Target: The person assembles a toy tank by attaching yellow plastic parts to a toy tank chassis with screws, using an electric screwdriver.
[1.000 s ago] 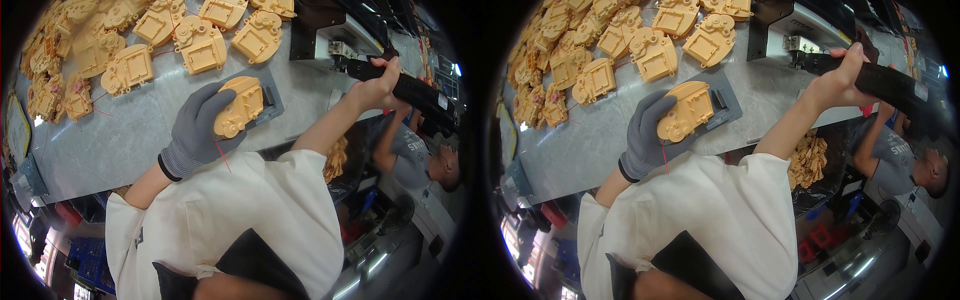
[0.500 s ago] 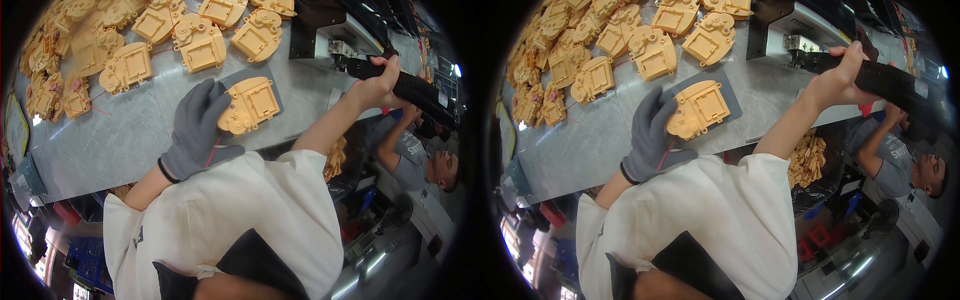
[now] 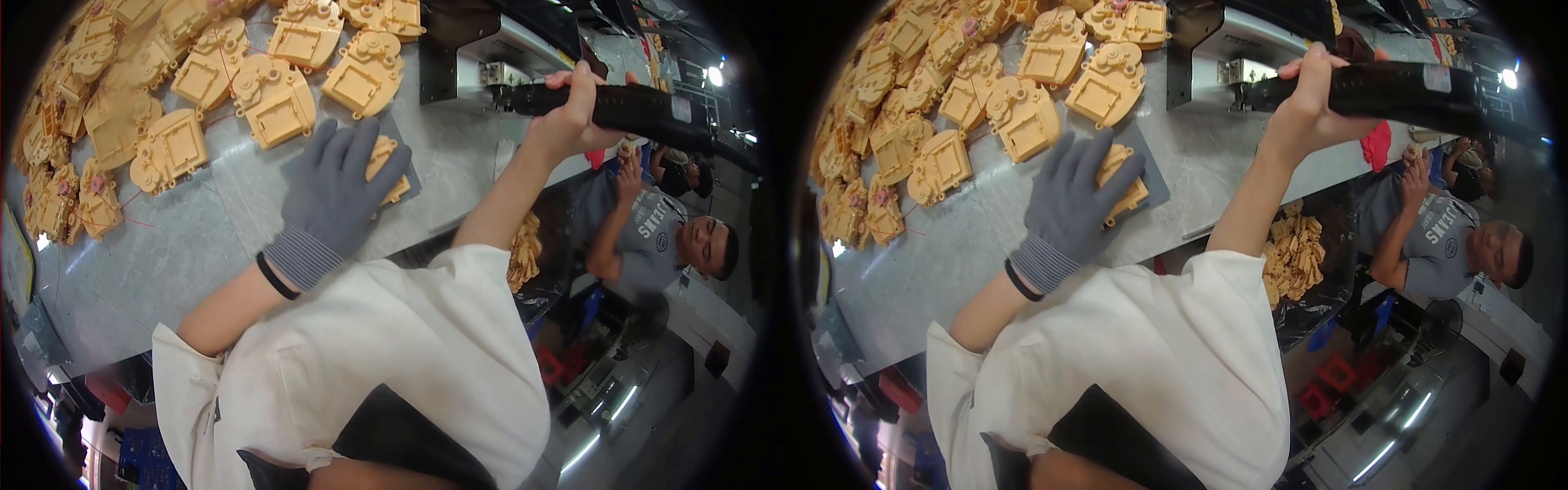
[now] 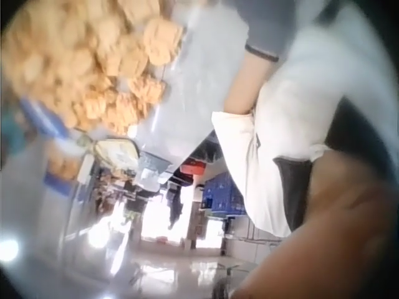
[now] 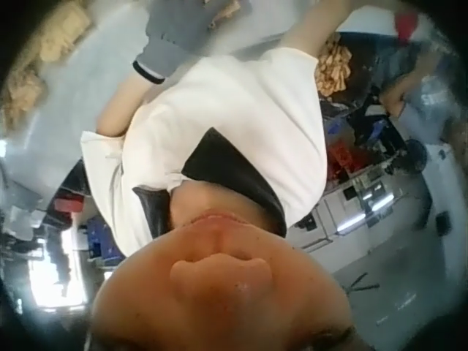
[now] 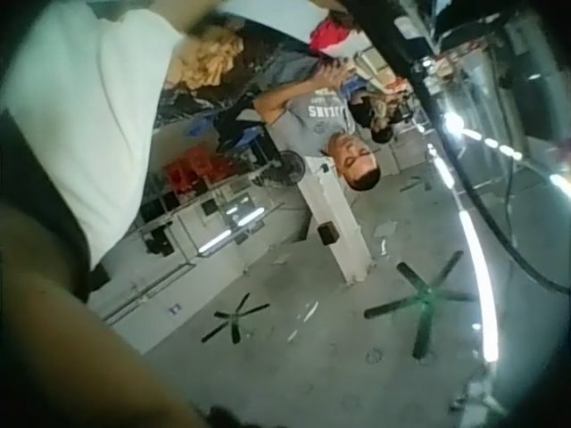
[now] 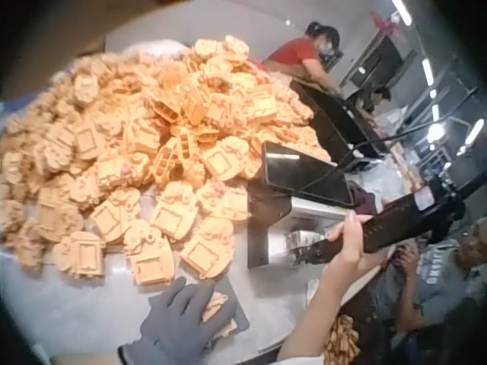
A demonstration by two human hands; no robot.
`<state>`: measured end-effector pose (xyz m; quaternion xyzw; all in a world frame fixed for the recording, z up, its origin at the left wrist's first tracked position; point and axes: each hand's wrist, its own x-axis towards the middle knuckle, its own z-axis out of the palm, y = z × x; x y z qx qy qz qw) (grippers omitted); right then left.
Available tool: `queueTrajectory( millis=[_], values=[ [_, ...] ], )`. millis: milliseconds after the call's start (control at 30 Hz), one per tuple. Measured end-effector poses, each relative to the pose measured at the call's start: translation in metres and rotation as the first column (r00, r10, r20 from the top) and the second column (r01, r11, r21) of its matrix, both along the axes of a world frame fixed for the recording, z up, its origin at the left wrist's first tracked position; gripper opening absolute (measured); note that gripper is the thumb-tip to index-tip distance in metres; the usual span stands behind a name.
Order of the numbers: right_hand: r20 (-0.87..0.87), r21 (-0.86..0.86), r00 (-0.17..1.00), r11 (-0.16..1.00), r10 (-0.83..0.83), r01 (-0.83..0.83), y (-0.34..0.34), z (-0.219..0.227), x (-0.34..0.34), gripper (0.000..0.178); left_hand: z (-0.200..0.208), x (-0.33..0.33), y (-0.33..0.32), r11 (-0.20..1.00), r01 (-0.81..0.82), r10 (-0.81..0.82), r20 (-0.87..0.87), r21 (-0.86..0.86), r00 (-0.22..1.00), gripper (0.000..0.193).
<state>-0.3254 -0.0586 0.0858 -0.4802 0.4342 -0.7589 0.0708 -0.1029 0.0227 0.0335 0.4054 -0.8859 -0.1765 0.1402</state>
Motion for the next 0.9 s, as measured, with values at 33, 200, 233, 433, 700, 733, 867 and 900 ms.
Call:
queueTrajectory(
  millis=[33, 200, 233, 433, 700, 733, 867, 900],
  values=[
    [-0.02, 0.017, 1.0, 1.0, -0.017, 0.017, 0.002, -0.002, 0.006, 0.043, 0.0, 0.013, 0.003, 1.0, 0.003, -0.003, 0.005, 0.008, 1.0, 0.077],
    [-0.044, 0.049, 0.999, 0.998, -0.029, 0.031, 0.009, 0.008, 0.018, 0.044, -0.006, 0.059, -0.01, 0.996, -0.031, 0.021, -0.124, -0.086, 0.992, 0.068],
    [-0.047, 0.05, 0.998, 0.998, -0.029, 0.031, 0.01, 0.008, 0.018, 0.044, -0.011, 0.064, -0.008, 0.992, -0.094, 0.078, -0.177, -0.084, 0.981, 0.068],
    [0.107, 0.161, 0.993, 0.985, 0.05, -0.067, 0.049, 0.004, 0.037, 0.05, -0.014, 0.062, -0.009, 0.981, -0.179, 0.162, -0.196, -0.07, 0.967, 0.069],
    [0.055, -0.035, 0.926, 0.928, 0.373, -0.372, 0.085, 0.024, 0.108, 0.066, -0.019, 0.076, -0.039, 0.988, -0.104, 0.086, -0.158, -0.111, 0.984, 0.07],
    [0.078, -0.028, 0.908, 0.911, 0.413, -0.412, 0.083, 0.023, 0.111, 0.064, -0.021, 0.08, -0.044, 0.987, -0.11, 0.091, -0.157, -0.117, 0.983, 0.07],
    [0.109, 0.008, 0.889, 0.894, 0.444, -0.448, 0.087, 0.022, 0.116, 0.056, -0.024, 0.09, -0.064, 0.964, -0.153, 0.115, -0.178, -0.217, 0.977, 0.071],
    [0.146, -0.044, 0.863, 0.875, 0.483, -0.482, 0.086, 0.02, 0.117, 0.053, -0.024, 0.092, -0.067, 0.957, -0.172, 0.133, -0.172, -0.234, 0.976, 0.072]
  ],
)
